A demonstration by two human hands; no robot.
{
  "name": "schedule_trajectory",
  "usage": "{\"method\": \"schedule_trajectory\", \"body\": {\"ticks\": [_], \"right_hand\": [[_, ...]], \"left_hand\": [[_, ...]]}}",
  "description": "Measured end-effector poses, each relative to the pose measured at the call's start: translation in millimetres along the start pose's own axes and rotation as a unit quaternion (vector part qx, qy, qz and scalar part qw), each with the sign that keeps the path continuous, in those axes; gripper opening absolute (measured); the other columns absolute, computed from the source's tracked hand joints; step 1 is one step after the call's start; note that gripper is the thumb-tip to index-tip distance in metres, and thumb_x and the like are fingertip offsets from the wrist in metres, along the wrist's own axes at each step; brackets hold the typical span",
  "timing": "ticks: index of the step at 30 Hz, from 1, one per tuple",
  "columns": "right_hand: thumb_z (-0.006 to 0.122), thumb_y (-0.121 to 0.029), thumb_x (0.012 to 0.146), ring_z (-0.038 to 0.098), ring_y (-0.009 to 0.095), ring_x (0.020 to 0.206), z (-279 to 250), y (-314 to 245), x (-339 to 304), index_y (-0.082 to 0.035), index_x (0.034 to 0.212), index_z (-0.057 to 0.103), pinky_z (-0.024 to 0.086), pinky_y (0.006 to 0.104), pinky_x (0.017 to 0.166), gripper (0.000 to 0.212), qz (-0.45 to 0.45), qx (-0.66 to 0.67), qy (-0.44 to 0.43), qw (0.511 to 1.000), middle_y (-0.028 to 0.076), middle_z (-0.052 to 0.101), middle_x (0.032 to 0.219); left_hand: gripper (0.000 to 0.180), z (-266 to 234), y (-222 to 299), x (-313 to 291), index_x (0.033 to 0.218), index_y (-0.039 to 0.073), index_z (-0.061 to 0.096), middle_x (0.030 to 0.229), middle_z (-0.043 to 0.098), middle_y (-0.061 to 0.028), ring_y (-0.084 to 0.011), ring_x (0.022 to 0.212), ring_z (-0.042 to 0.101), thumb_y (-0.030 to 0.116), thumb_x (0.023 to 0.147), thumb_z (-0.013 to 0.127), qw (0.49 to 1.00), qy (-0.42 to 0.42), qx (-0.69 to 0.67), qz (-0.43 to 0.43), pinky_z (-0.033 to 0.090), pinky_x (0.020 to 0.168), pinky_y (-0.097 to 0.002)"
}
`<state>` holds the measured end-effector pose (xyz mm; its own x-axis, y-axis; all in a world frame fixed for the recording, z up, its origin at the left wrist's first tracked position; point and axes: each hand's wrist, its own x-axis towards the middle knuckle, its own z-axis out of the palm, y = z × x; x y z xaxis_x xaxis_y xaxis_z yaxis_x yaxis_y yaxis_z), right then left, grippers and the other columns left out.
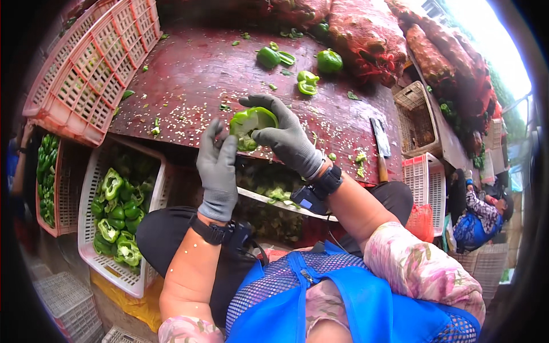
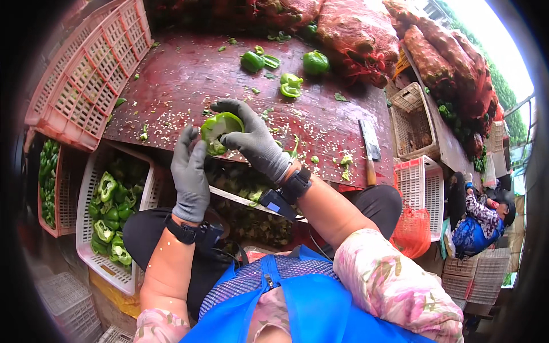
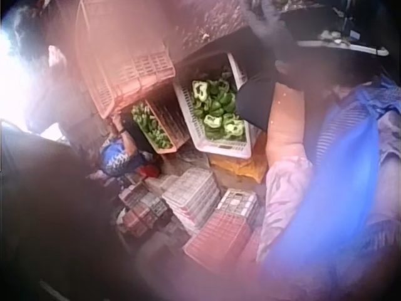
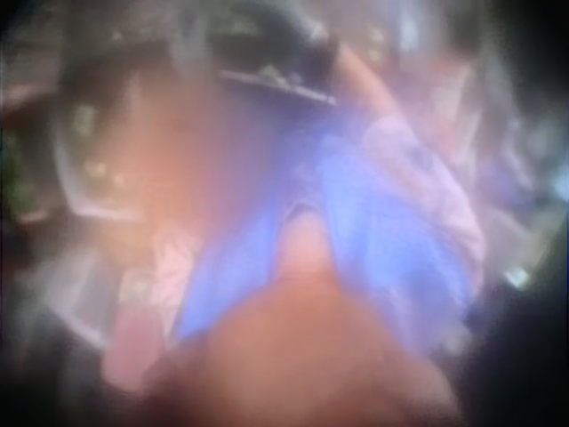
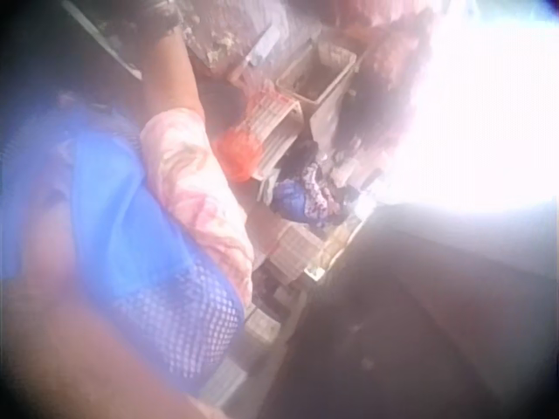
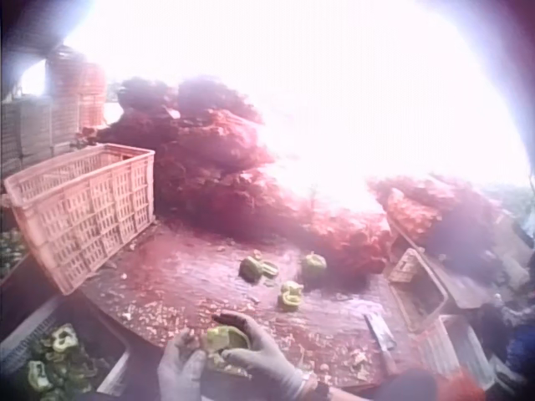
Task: Cleaning and cutting green peppers for processing.
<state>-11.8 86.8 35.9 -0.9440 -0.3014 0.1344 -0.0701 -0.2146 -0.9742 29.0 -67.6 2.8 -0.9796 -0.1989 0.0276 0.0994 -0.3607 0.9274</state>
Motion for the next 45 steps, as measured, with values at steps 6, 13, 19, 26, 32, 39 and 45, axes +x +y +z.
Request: {"method": "schedule_trajectory", "body": {"ticks": [6, 13, 19, 26, 32, 39, 45], "right_hand": [[0.049, -0.003, 0.093, 0.049, 0.018, 0.126, 9.9, 5.2, 1.1, 0.002, 0.14, 0.04, 0.036, 0.033, 0.109, 0.048, 0.003, 0.004, -0.039, 0.999, 0.011, 0.053, 0.135], [0.043, 0.0, 0.086, 0.061, 0.021, 0.106, 21.5, 2.3, 23.3, 0.001, 0.129, 0.05, 0.051, 0.0346, 0.092, 0.044, -0.048, -0.096, 0.105, 0.989, 0.011, 0.061, 0.119], [0.064, -0.027, 0.091, 0.038, 0.037, 0.137, 94.3, -1.8, 50.7, -0.003, 0.142, 0.04, 0.032, 0.0412, 0.113, 0.061, -0.183, -0.225, -0.121, 0.949, 0.026, 0.042, 0.142], [0.077, -0.032, 0.074, 0.055, 0.036, 0.115, -96.3, 40.9, 103.1, -0.009, 0.121, 0.056, 0.047, 0.0435, 0.095, 0.056, -0.118, -0.666, 0.221, 0.703, 0.018, 0.058, 0.122], [0.073, -0.037, 0.082, 0.066, 0.03, 0.094, -179.1, 67.5, 74.1, -0.007, 0.115, 0.064, 0.052, 0.0409, 0.086, 0.045, 0.08, -0.626, 0.281, 0.723, 0.015, 0.069, 0.101], [0.068, -0.035, 0.09, 0.062, 0.025, 0.101, -8.0, 25.9, 99.3, -0.003, 0.121, 0.059, 0.05, 0.0361, 0.089, 0.046, -0.025, -0.139, -0.136, 0.98, 0.015, 0.064, 0.115], [0.075, -0.033, 0.077, 0.05, 0.038, 0.122, -82.0, 47.0, 200.0, -0.01, 0.135, 0.047, 0.043, 0.0453, 0.101, 0.068, -0.155, -0.623, 0.12, 0.757, 0.02, 0.051, 0.132]], "left_hand": [[0.051, -12.6, 15.5, 15.9, 0.128, -0.001, 0.055, 0.122, 0.055, -0.0156, -0.0274, 0.114, 0.055, 0.003, 0.079, 0.069, 0.927, -0.138, 0.291, 0.194, 0.044, 0.099, -0.0357], [0.03, 0.0, -17.9, 9.4, 0.124, 0.001, 0.057, 0.102, 0.064, -0.005, -0.0181, 0.089, 0.064, 0.008, 0.094, 0.06, 0.985, -0.017, -0.16, -0.06, 0.052, 0.082, -0.0301], [0.03, -21.6, -65.6, 0.8, 0.123, 0.006, 0.056, 0.109, 0.063, -0.0068, -0.0266, 0.105, 0.061, 0.025, 0.102, 0.047, 0.983, -0.08, -0.132, -0.097, 0.049, 0.09, -0.0361], [0.029, 3.5, -16.3, 10.2, 0.12, 0.005, 0.056, 0.101, 0.062, -0.0052, -0.0179, 0.089, 0.06, 0.026, 0.1, 0.054, 0.934, -0.033, -0.22, -0.279, 0.05, 0.082, -0.0352], [0.027, 15.9, -25.0, 5.3, 0.118, 0.005, 0.056, 0.1, 0.062, -0.0049, -0.0171, 0.087, 0.061, 0.026, 0.101, 0.052, 0.936, -0.089, -0.186, -0.284, 0.051, 0.08, -0.0347], [0.03, 17.5, -47.3, -10.8, 0.119, 0.005, 0.056, 0.103, 0.061, -0.0044, -0.0173, 0.092, 0.061, 0.028, 0.101, 0.052, 0.925, -0.089, -0.192, -0.317, 0.051, 0.081, -0.0358], [0.036, 33.3, -31.2, -3.2, 0.127, 0.002, 0.051, 0.105, 0.06, -0.0073, -0.0182, 0.092, 0.061, 0.027, 0.101, 0.051, 0.922, -0.103, -0.167, -0.334, 0.051, 0.082, -0.0352]]}}
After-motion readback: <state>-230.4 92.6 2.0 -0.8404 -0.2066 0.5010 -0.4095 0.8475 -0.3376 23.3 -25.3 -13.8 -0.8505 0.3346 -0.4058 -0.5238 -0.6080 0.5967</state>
